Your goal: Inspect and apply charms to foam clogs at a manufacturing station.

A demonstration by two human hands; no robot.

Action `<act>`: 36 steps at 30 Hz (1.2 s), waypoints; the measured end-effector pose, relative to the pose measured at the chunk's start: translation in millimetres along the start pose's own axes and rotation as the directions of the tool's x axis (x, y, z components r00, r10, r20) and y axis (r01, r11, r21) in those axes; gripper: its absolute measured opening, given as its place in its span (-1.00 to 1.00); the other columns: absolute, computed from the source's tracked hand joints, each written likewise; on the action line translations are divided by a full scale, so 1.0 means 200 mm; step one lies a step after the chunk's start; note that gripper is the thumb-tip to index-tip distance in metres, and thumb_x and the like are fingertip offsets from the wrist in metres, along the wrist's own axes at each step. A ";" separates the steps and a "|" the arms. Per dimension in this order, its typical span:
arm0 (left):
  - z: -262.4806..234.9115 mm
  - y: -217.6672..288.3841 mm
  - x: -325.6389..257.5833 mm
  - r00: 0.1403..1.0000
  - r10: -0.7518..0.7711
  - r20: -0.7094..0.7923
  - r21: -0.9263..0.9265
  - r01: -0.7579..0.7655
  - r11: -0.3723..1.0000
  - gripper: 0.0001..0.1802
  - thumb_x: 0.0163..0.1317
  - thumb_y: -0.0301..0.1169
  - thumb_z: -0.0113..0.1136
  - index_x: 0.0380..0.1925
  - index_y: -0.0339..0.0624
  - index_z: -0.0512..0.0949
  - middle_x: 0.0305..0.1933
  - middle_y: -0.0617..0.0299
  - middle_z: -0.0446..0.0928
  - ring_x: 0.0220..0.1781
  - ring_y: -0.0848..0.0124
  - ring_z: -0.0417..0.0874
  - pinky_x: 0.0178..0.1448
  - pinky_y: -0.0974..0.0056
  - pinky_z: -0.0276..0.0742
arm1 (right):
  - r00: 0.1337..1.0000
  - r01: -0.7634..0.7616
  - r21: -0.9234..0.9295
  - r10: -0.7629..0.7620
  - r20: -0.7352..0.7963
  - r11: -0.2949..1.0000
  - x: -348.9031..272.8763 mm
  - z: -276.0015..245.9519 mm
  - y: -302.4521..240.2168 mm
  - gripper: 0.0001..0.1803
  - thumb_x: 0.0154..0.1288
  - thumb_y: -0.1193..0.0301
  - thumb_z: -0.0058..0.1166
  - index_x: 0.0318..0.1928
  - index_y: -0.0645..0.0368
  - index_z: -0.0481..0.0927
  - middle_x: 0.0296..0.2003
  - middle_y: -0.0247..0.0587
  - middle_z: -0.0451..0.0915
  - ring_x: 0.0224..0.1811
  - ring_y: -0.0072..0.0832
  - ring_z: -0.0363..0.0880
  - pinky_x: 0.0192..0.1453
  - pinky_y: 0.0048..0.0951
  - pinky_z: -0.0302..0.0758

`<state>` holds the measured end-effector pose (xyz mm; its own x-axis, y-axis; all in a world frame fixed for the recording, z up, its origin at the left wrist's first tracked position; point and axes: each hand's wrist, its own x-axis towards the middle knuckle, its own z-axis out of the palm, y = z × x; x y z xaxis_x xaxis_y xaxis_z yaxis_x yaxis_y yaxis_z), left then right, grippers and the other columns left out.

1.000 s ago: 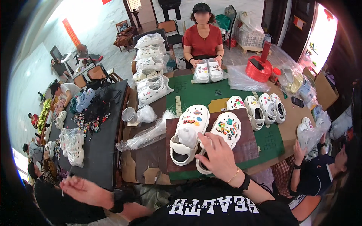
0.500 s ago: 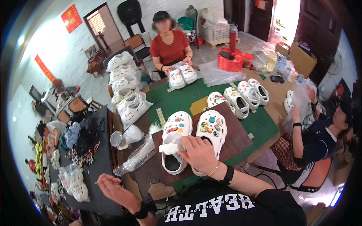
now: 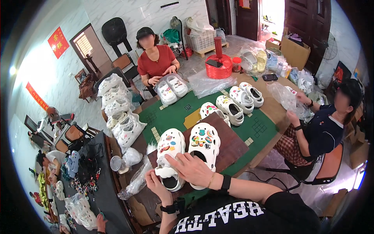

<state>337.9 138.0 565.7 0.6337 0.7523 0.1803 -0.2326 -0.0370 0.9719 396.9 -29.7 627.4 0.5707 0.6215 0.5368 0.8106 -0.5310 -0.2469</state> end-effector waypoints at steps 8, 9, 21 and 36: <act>0.02 0.14 -0.16 0.950 -0.240 0.198 -0.038 0.252 0.967 -0.82 0.49 -0.37 -0.05 -0.27 -0.18 0.49 -0.51 0.47 0.34 -0.55 0.74 0.24 -0.50 0.56 0.10 | 0.964 0.163 0.221 -0.203 0.172 0.961 0.02 -0.15 0.21 -0.34 0.15 0.41 0.10 0.32 -0.02 0.32 -0.20 -0.21 0.45 -0.15 -0.28 0.55 -0.20 -0.36 0.56; 0.03 0.15 -0.20 0.945 -0.247 0.215 -0.059 0.265 0.962 -0.82 0.49 -0.38 -0.05 -0.27 -0.19 0.49 -0.52 0.47 0.33 -0.56 0.73 0.24 -0.51 0.55 0.10 | 0.966 0.139 0.204 -0.178 0.189 0.969 0.00 -0.18 0.22 -0.33 0.15 0.41 0.10 0.33 -0.06 0.32 -0.19 -0.23 0.45 -0.15 -0.29 0.55 -0.21 -0.37 0.56; 0.20 0.26 -0.12 0.789 0.391 0.474 0.283 -0.557 0.781 -0.91 0.26 -0.64 0.04 -0.30 -0.28 0.51 -0.01 -0.01 0.60 0.02 0.06 0.58 0.14 0.09 0.46 | 0.988 0.083 0.129 -0.099 0.122 0.988 -0.07 -0.19 0.17 -0.14 0.02 0.34 0.30 0.39 -0.10 0.28 0.23 -0.25 0.40 0.29 -0.23 0.35 0.25 -0.18 0.33; 0.23 0.32 -0.08 0.823 0.153 0.547 0.515 -0.475 0.714 -0.89 0.41 -0.51 -0.07 -0.22 -0.26 0.46 -0.33 -0.05 0.61 -0.28 0.05 0.67 -0.23 0.10 0.52 | 0.994 0.090 0.053 -0.093 0.052 0.995 -0.04 -0.16 0.13 -0.55 -0.04 0.36 0.31 -0.06 0.04 0.52 0.04 -0.22 0.46 0.18 -0.26 0.40 0.14 -0.22 0.34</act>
<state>346.5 94.1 632.7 0.8894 0.2542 0.3799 -0.0867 -0.7222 0.6862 409.0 -66.8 641.6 0.4991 0.6969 0.5150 0.8645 -0.4418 -0.2399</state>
